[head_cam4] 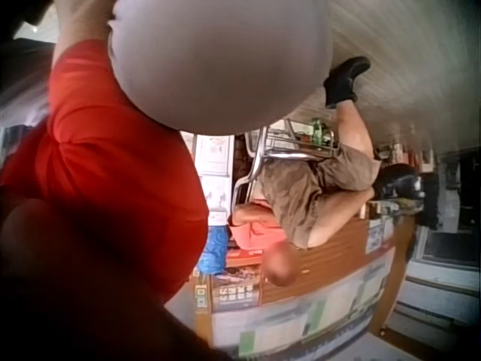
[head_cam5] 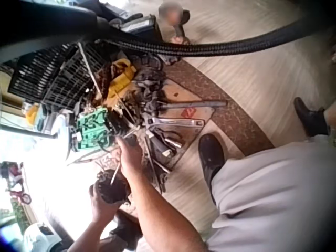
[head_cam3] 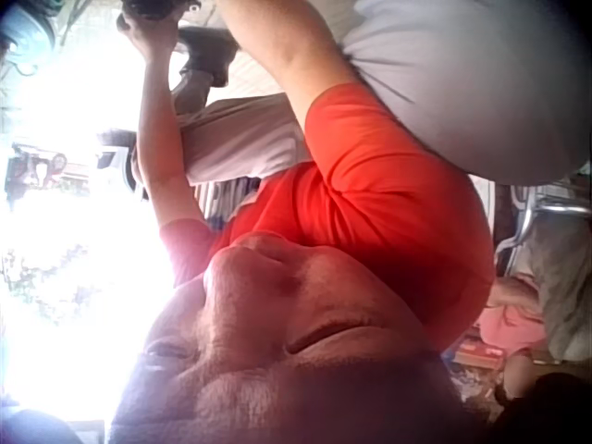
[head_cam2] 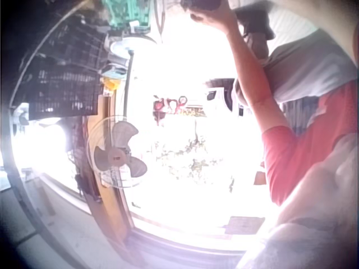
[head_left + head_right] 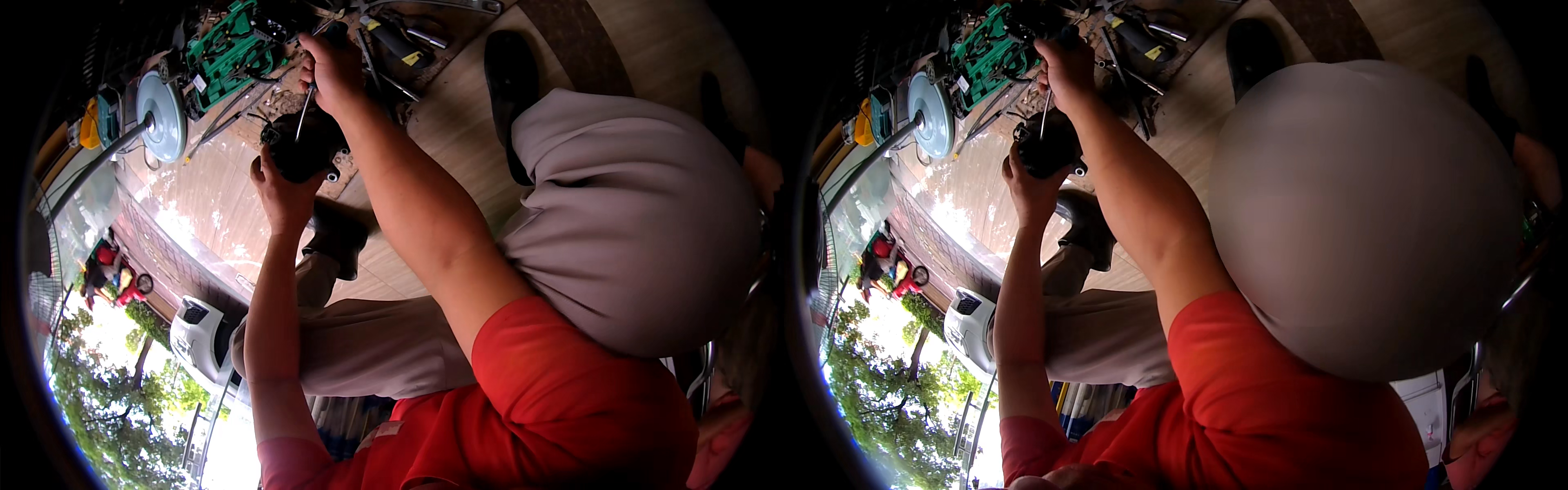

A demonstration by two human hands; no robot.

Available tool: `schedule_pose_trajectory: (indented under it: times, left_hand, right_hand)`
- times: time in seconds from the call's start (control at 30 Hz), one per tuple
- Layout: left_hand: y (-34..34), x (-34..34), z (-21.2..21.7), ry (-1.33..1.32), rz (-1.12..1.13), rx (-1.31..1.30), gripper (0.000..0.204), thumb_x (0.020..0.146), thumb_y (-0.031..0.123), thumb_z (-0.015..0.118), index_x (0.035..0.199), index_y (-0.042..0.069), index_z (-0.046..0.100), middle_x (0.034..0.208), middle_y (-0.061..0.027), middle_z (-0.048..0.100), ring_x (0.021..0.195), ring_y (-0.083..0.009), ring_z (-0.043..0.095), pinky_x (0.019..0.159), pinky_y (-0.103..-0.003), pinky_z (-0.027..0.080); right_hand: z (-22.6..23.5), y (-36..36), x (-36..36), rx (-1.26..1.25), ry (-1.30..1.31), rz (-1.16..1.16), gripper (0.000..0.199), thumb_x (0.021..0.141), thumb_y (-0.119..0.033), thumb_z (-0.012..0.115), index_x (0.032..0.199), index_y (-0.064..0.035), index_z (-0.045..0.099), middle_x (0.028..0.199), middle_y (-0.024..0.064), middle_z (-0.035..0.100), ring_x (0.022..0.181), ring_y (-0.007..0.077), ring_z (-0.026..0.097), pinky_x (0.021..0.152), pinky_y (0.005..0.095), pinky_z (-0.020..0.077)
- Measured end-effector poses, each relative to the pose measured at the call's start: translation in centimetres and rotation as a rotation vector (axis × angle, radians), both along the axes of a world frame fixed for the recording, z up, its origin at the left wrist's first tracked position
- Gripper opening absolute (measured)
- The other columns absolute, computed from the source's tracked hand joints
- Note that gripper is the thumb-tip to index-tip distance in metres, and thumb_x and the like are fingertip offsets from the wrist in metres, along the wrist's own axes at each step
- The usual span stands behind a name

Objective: The person disassembles a small electric motor or compressor by using a screwdriver to remove screws from the casing and then pulling the components apart.

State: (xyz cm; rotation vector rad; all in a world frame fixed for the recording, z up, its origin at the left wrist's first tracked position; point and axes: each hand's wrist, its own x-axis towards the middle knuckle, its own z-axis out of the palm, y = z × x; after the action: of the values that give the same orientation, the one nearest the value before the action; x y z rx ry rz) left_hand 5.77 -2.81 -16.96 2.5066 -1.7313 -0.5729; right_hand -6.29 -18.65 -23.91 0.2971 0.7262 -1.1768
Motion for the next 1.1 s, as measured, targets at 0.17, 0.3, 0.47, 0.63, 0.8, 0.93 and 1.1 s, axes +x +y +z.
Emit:
schedule_pose_trajectory:
  times: [0.17, 0.3, 0.47, 0.63, 0.8, 0.93, 1.1]
  left_hand:
    - [0.0, 0.0, 0.2, -0.008, 0.012, 0.013, 0.114, 0.061, 0.034, 0.096, 0.152, 0.007, 0.034, 0.145, -0.0334, 0.038, 0.13, -0.0516, 0.044, 0.107, -0.053, 0.043]
    - [0.3, 0.1, -0.1, -0.027, -0.021, -0.016, 0.116, 0.06, 0.033, 0.097, 0.153, 0.007, 0.033, 0.144, -0.0344, 0.038, 0.13, -0.0522, 0.044, 0.107, -0.054, 0.042]
    - [0.4, 0.3, -0.6, -0.019, 0.002, -0.039, 0.119, 0.057, 0.035, 0.099, 0.152, 0.003, 0.035, 0.143, -0.0307, 0.04, 0.129, -0.0488, 0.046, 0.107, -0.052, 0.044]
    - [0.6, 0.2, -0.4, 0.013, 0.028, -0.026, 0.122, 0.057, 0.036, 0.098, 0.154, 0.004, 0.031, 0.142, -0.0356, 0.039, 0.128, -0.0539, 0.044, 0.107, -0.054, 0.041]
    - [0.0, 0.1, -0.3, -0.018, 0.042, -0.015, 0.121, 0.058, 0.039, 0.097, 0.154, 0.004, 0.032, 0.144, -0.0365, 0.038, 0.13, -0.0531, 0.044, 0.108, -0.054, 0.041]
    - [-0.7, -0.8, 0.3, -0.014, 0.036, 0.018, 0.121, 0.057, 0.038, 0.098, 0.154, 0.004, 0.032, 0.147, -0.0359, 0.037, 0.133, -0.0518, 0.043, 0.11, -0.052, 0.041]
    - [-0.4, -0.1, 0.3, -0.039, 0.047, 0.016, 0.121, 0.056, 0.036, 0.098, 0.153, 0.003, 0.033, 0.143, -0.0335, 0.041, 0.129, -0.0498, 0.048, 0.107, -0.051, 0.044]
  right_hand:
    - [0.1, 0.4, -0.1, -0.153, -0.127, 0.051, 0.025, 0.085, -0.013, 0.075, 0.076, -0.0101, 0.052, 0.057, -0.0015, 0.044, 0.041, 0.012, 0.04, 0.042, 0.0326, 0.0365]
    - [-0.8, 0.5, 0.1, -0.031, -0.099, 0.044, 0.025, 0.085, -0.015, 0.077, 0.078, -0.0115, 0.053, 0.057, -0.0035, 0.042, 0.042, 0.0103, 0.038, 0.044, 0.0316, 0.0359]
    - [-0.8, 1.3, 0.9, -0.114, -0.071, 0.046, 0.024, 0.086, -0.017, 0.076, 0.08, -0.0103, 0.054, 0.058, -0.0025, 0.044, 0.043, 0.0106, 0.043, 0.04, 0.0295, 0.0375]
    - [0.3, 1.5, 0.9, -0.059, 0.027, 0.056, 0.026, 0.087, -0.018, 0.076, 0.078, -0.0125, 0.052, 0.059, -0.0023, 0.045, 0.044, 0.0108, 0.042, 0.042, 0.0307, 0.0368]
    - [-1.1, 0.9, 0.8, 0.022, -0.009, 0.045, 0.033, 0.092, -0.023, 0.073, 0.073, -0.0166, 0.046, 0.06, -0.0062, 0.035, 0.051, 0.0105, 0.038, 0.05, 0.0317, 0.0346]
    - [-3.4, 1.3, -0.2, 0.181, -0.096, 0.047, 0.032, 0.092, -0.028, 0.073, 0.076, -0.0164, 0.048, 0.062, -0.0052, 0.036, 0.052, 0.0111, 0.038, 0.049, 0.0318, 0.0336]
    - [-1.7, 0.6, 0.2, 0.075, -0.1, 0.072, 0.03, 0.09, -0.027, 0.074, 0.077, -0.0136, 0.05, 0.06, -0.0034, 0.04, 0.048, 0.0117, 0.041, 0.045, 0.033, 0.0355]
